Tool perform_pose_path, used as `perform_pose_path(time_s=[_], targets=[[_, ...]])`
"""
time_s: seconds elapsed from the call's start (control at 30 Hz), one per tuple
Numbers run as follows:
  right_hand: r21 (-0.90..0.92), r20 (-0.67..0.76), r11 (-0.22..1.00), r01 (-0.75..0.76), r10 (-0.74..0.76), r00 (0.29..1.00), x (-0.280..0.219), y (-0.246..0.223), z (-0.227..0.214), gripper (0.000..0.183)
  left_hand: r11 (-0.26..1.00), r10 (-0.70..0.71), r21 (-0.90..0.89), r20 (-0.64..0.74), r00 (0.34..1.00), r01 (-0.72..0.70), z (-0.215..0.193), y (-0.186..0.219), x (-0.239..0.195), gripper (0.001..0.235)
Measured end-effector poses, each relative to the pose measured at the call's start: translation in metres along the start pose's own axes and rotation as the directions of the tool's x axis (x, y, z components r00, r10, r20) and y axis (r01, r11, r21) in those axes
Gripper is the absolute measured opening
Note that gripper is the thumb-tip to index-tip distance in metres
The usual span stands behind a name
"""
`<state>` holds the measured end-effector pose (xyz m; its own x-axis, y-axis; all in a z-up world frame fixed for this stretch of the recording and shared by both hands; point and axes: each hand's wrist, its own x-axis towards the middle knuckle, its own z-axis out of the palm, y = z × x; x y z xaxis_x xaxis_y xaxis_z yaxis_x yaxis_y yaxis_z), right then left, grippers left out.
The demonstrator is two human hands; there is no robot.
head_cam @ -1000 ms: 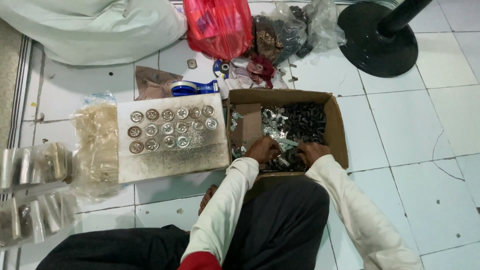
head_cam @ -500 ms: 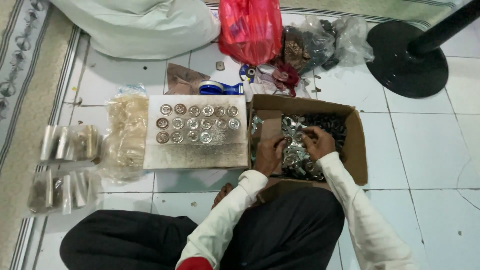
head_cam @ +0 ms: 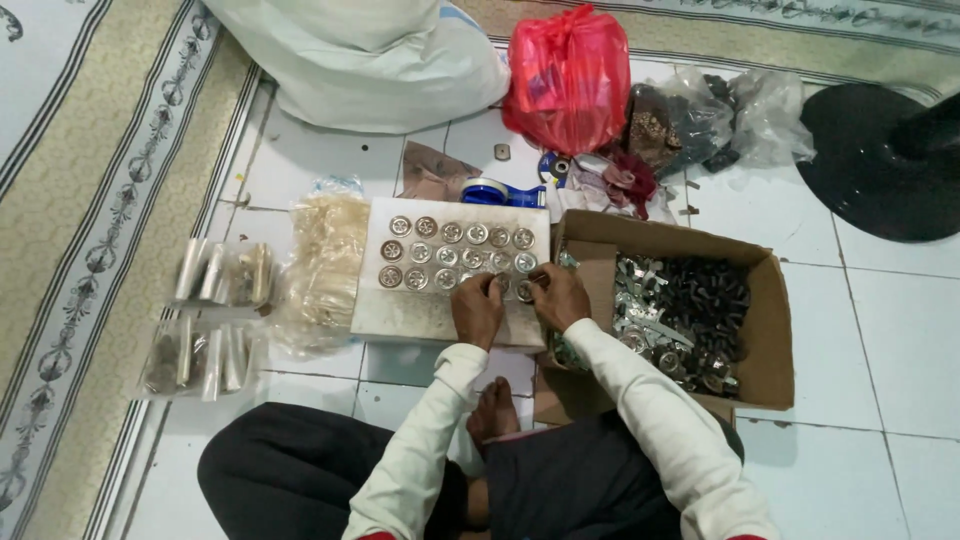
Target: The person is picking small metal rings from a cardboard box and arranging them on a template board or placing them into small plastic bags.
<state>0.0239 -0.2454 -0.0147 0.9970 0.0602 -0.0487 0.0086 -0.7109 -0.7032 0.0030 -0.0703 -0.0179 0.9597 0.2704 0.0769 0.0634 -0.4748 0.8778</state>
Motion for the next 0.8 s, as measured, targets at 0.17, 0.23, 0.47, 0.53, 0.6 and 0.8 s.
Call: perform_pose_path(time_s=[0.17,0.23,0.47,0.53,0.6,0.8], targets=[[-0.11,-0.096,0.992,0.069,-0.08,0.992,-0.009,-0.012,-0.001,0.027,0.965,0.126,0.235,-0.015,0.992,-0.119,-0.008,0.011,-0.009,0.019],[-0.109,-0.132,0.989,0.104,-0.118,0.984,-0.02,-0.017,-0.002,0.029,0.953,0.161,0.263,-0.011,0.987,-0.152,-0.013,0.019,-0.017,0.021],[-0.295,0.035,0.947,0.127,-0.122,0.992,-0.026,-0.016,0.007,0.025,0.884,0.255,0.389,0.063,0.965,-0.26,-0.01,0.008,-0.023,0.01],[-0.297,0.029,0.95,0.101,-0.097,0.995,-0.028,-0.016,0.002,0.026,0.882,0.256,0.387,0.087,0.963,-0.27,-0.009,0.008,-0.024,0.01],[-0.19,0.025,0.968,0.164,-0.162,0.987,-0.026,-0.015,-0.003,0.026,0.88,0.29,0.371,0.076,0.954,-0.297,-0.014,0.011,-0.023,0.006],[-0.099,-0.272,0.975,0.2,-0.22,0.937,-0.012,0.026,-0.119,0.013,0.828,0.484,0.27,0.097,0.869,-0.491,0.011,0.036,-0.036,0.009]])
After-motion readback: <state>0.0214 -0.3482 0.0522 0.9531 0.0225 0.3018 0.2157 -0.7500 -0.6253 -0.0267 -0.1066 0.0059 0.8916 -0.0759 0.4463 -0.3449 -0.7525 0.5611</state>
